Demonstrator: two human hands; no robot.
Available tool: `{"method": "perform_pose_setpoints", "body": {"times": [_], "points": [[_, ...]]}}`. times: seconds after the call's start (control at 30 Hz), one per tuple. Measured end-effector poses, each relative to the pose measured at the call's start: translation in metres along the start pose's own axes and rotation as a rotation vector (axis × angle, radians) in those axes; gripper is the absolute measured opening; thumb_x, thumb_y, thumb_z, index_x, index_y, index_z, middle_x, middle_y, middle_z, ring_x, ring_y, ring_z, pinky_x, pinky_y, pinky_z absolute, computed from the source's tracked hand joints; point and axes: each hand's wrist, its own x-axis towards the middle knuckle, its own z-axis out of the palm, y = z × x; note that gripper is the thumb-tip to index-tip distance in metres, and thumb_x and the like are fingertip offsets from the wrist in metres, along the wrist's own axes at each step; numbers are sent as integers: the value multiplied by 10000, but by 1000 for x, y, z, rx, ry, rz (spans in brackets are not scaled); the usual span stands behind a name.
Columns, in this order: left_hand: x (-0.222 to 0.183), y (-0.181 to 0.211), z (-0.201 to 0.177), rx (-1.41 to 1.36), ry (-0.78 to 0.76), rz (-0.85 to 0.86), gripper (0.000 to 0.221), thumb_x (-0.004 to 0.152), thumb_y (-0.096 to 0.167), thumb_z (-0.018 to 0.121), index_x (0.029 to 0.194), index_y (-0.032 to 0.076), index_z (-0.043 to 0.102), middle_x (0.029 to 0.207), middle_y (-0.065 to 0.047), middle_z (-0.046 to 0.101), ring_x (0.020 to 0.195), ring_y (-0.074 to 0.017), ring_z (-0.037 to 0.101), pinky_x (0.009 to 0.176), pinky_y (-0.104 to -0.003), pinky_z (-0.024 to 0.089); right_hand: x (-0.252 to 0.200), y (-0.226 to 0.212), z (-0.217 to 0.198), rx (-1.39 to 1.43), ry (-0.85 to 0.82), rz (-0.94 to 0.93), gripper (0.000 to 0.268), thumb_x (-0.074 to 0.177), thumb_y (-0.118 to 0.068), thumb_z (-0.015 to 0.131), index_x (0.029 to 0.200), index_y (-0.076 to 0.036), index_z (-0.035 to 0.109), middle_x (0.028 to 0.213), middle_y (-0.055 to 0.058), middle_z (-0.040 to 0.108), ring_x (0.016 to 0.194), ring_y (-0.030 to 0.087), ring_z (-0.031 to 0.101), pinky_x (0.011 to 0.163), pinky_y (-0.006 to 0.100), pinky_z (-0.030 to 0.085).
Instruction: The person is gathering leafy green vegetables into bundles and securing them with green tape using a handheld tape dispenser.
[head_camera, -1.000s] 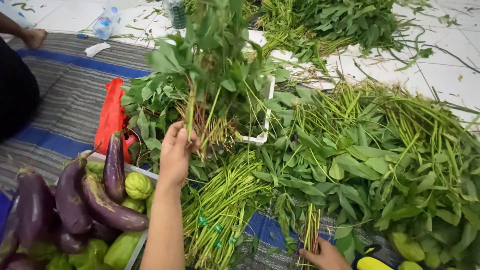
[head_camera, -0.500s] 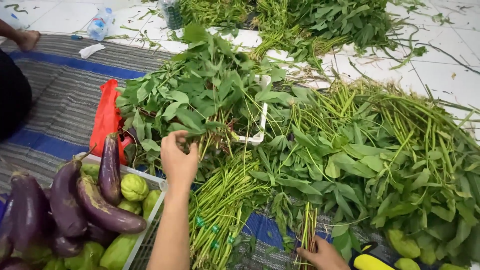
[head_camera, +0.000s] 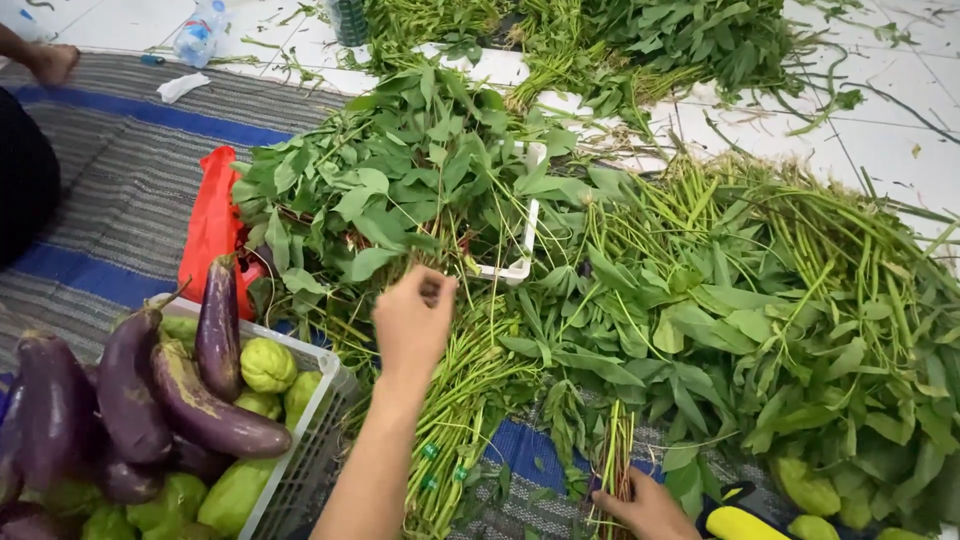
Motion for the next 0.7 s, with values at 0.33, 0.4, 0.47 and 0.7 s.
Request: {"method": "perform_pose_setpoints", "body": {"times": [0.33,0.4,0.47,0.7], "points": [[4,20,-53,-602,141,182,254,966,-70,615,1194,16,687,949,-66,725,817,-112,659,747,-226,567,-8,-6,-1,20,-14,27,579,896,-456,756,1343,-116,618,1054,30,825,929,130,822,884,289,622],[4,20,-48,-605,85,238,290,947,-122,583,1170,25,696,974,-94,757,868,-146,729,775,-246,604,0,1,2,79,-13,6,508,892,-432,762,1272,-107,668,951,21,792,861,125,782,835,273,586],[6,21,-36,-556,16,188,217,928,-105,608,1094,32,634,1002,-117,778,927,-193,764,809,-287,644,-5,-4,-1,61,-1,7,483,887,-439,760,1246,-125,689,961,10,797,869,118,782,837,257,581],[-19,43,-14,-229,-266,447,222,822,28,724,1019,101,796,971,-3,816,824,-164,735,780,-294,563,-31,-21,-7,107,10,12,571,883,-440,768,1331,-112,638,1035,24,830,864,116,812,837,260,621]]}}
